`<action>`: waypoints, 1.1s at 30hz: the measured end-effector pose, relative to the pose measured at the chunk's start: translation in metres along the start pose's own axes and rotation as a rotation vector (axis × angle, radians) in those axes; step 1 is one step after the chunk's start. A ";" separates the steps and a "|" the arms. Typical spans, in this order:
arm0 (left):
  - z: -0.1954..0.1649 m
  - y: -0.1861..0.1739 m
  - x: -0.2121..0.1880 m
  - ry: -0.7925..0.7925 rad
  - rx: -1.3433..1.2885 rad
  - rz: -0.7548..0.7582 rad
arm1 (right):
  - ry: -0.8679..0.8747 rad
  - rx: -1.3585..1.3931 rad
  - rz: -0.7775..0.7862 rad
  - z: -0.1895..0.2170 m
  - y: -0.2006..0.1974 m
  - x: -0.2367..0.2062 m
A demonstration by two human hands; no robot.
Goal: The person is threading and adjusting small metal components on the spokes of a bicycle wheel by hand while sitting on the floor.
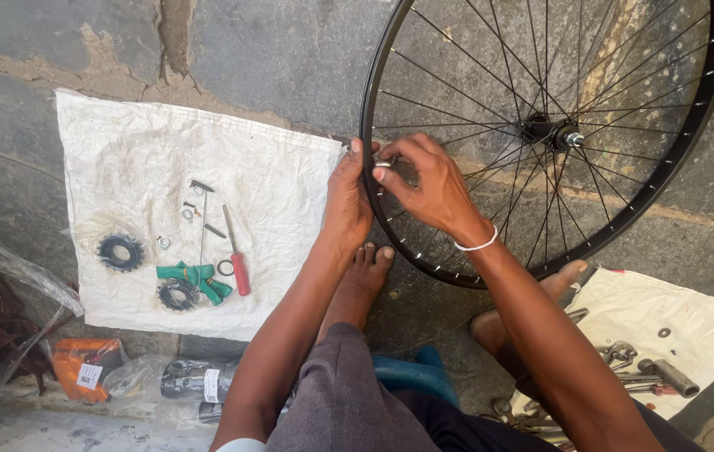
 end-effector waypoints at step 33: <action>0.011 -0.003 0.004 -0.098 0.009 0.017 | 0.106 0.129 -0.129 -0.026 0.003 0.003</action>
Point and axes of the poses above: each hand's wrist, its own x-axis towards the middle knuckle, its own y-axis out of the palm, z = x × y, the point moved 9 cm from there along x, towards the middle knuckle, and after that the axes turned 13 degrees about -z, right-handed, at the moved point
